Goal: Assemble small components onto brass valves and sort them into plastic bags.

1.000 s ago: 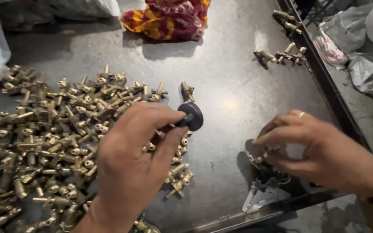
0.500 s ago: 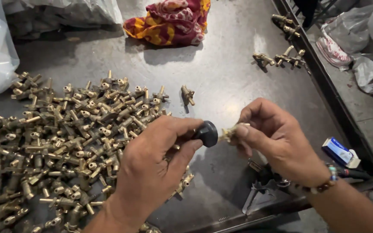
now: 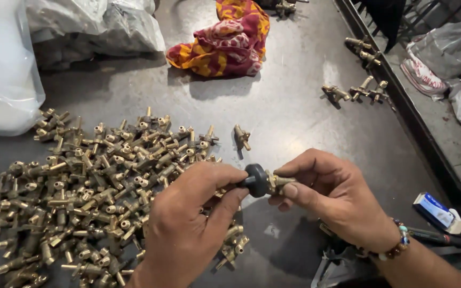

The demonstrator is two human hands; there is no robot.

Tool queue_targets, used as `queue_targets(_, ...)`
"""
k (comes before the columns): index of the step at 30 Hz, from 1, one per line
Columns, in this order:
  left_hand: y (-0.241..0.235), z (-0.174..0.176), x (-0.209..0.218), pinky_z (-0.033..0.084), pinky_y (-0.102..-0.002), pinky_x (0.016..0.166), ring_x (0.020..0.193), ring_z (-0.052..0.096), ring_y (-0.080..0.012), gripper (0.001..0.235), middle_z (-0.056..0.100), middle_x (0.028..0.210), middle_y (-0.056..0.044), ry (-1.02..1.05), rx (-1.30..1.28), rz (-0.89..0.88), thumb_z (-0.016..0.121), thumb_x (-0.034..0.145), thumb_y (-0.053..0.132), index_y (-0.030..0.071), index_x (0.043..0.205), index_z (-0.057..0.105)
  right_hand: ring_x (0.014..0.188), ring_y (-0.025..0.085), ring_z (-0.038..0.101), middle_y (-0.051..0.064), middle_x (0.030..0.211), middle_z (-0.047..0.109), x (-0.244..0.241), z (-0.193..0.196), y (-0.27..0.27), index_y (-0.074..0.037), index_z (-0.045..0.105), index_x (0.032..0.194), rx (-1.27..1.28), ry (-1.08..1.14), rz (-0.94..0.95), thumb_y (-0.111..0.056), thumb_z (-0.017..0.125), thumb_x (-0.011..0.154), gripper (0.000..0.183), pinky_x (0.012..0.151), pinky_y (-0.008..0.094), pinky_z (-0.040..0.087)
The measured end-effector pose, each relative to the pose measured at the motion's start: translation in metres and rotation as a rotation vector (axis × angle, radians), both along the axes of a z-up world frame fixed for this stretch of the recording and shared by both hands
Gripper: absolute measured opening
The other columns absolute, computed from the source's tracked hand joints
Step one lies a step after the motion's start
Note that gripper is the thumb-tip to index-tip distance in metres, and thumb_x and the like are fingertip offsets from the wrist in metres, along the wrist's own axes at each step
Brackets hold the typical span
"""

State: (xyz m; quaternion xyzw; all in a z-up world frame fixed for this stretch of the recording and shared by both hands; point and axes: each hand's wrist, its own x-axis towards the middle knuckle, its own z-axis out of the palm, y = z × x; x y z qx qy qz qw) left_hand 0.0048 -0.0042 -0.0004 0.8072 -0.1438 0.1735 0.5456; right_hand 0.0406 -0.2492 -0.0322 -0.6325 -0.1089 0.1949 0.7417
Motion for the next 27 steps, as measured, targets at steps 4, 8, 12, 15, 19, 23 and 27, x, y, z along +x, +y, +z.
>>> queue_targets(4, 0.004, -0.003, 0.001, 0.061, -0.029, 0.073, 0.085, 0.077, -0.0195, 0.020, 0.075, 0.099, -0.007, -0.052, -0.012, -0.133, 0.077, 0.089, 0.002, 0.007, 0.108, 0.071, 0.091, 0.018, 0.074, 0.014, 0.105, 0.076, -0.002, -0.002, -0.003, 0.007, 0.066, 0.118, -0.023, -0.051, 0.053, -0.008, 0.068, 0.097, 0.026, 0.082, 0.033, 0.062)
queue_targets(8, 0.004, -0.009, 0.001, 0.059, -0.024, 0.067, 0.077, 0.073, -0.0107, 0.017, 0.077, 0.091, -0.004, 0.284, -0.188, -0.156, 0.076, 0.089, 0.005, 0.005, 0.106, 0.073, 0.093, 0.016, 0.075, 0.011, 0.104, 0.077, -0.007, 0.008, 0.003, 0.003, 0.069, 0.113, -0.184, -0.318, 0.027, -0.003, 0.070, 0.094, 0.020, 0.082, 0.031, 0.062)
queue_targets(12, 0.007, -0.018, 0.002, 0.053, -0.022, 0.058, 0.068, 0.063, -0.0061, 0.020, 0.075, 0.087, -0.004, 0.723, -0.581, -0.254, 0.073, 0.091, 0.005, -0.003, 0.110, 0.073, 0.087, 0.011, 0.077, 0.010, 0.109, 0.080, -0.009, 0.021, 0.010, -0.007, 0.070, 0.103, -0.529, -0.992, -0.034, 0.000, 0.074, 0.088, 0.017, 0.073, 0.023, 0.061)
queue_targets(15, 0.006, -0.014, 0.003, 0.055, -0.021, 0.058, 0.069, 0.065, -0.0049, 0.020, 0.075, 0.087, -0.003, 0.728, -0.475, -0.211, 0.074, 0.090, 0.005, -0.003, 0.108, 0.073, 0.090, 0.016, 0.078, 0.014, 0.108, 0.078, -0.011, 0.023, 0.012, -0.007, 0.069, 0.106, -0.520, -1.019, -0.064, 0.001, 0.073, 0.088, 0.021, 0.075, 0.025, 0.062)
queue_targets(19, 0.004, -0.009, 0.003, 0.056, -0.022, 0.060, 0.070, 0.068, -0.0070, 0.026, 0.076, 0.086, -0.004, 0.712, -0.538, -0.173, 0.076, 0.084, 0.001, 0.002, 0.110, 0.073, 0.089, 0.015, 0.079, 0.008, 0.099, 0.079, -0.011, 0.008, 0.014, -0.005, 0.070, 0.109, -0.502, -0.783, -0.132, -0.002, 0.074, 0.088, 0.021, 0.077, 0.026, 0.061)
queue_targets(23, 0.007, -0.003, 0.002, 0.061, -0.028, 0.072, 0.087, 0.077, -0.0192, 0.027, 0.074, 0.098, -0.008, -0.139, 0.144, -0.091, 0.080, 0.079, 0.001, 0.006, 0.105, 0.073, 0.085, 0.014, 0.072, 0.008, 0.097, 0.074, -0.003, 0.004, 0.010, 0.003, 0.067, 0.114, -0.090, -0.044, -0.001, -0.009, 0.067, 0.096, 0.021, 0.076, 0.028, 0.060)
queue_targets(27, 0.007, -0.001, 0.001, 0.063, -0.030, 0.070, 0.086, 0.078, -0.0211, 0.020, 0.075, 0.099, -0.008, -0.177, 0.180, -0.127, 0.084, 0.083, 0.005, 0.008, 0.101, 0.076, 0.076, 0.016, 0.072, 0.010, 0.089, 0.074, 0.000, 0.005, 0.004, 0.006, 0.068, 0.110, -0.032, 0.196, 0.021, -0.015, 0.065, 0.097, 0.025, 0.068, 0.030, 0.058)
